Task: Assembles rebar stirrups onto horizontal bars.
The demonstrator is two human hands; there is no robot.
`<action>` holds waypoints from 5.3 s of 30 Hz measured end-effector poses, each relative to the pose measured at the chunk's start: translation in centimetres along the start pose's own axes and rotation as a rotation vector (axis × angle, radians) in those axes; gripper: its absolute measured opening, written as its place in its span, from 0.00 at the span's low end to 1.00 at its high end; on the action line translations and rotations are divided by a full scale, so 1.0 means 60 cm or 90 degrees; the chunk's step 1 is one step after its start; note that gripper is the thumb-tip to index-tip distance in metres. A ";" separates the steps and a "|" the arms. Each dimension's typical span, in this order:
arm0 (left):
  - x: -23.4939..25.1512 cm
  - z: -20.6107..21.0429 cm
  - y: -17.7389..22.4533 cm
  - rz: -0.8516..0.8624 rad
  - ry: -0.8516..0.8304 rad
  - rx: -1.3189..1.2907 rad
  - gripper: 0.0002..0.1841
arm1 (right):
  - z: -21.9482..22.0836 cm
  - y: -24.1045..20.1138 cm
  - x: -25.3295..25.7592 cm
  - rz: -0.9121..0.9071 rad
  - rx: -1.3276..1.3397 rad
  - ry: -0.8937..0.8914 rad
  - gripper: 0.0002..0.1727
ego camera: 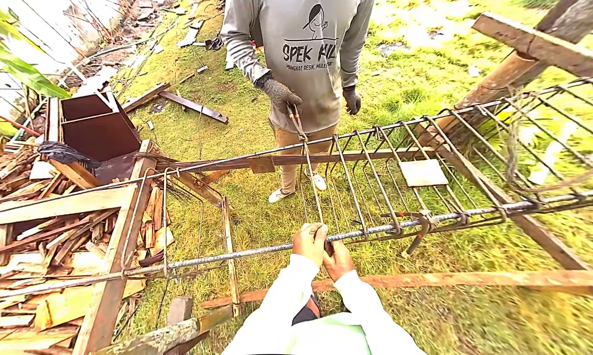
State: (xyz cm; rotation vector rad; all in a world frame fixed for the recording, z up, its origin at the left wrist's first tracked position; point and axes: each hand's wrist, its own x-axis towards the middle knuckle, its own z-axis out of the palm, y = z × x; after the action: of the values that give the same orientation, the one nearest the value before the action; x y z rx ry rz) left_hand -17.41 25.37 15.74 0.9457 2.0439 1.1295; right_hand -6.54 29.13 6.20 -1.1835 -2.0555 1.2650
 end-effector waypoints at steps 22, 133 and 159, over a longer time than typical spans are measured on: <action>-0.072 0.032 -0.074 -0.388 0.140 -0.665 0.12 | -0.019 0.004 0.005 0.047 -0.062 -0.110 0.28; -0.007 -0.026 -0.089 0.262 -0.099 0.156 0.13 | -0.150 -0.154 0.106 -0.068 -0.470 -0.544 0.17; -0.027 -0.086 0.014 -0.030 -0.049 -0.134 0.11 | -0.062 -0.201 0.029 0.417 -0.326 -0.109 0.26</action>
State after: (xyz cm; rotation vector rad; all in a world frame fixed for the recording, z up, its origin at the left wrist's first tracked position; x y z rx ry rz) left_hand -20.26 22.10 19.05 0.8196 1.8342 1.2360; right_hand -9.94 29.87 18.44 -2.1815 -2.2846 1.1485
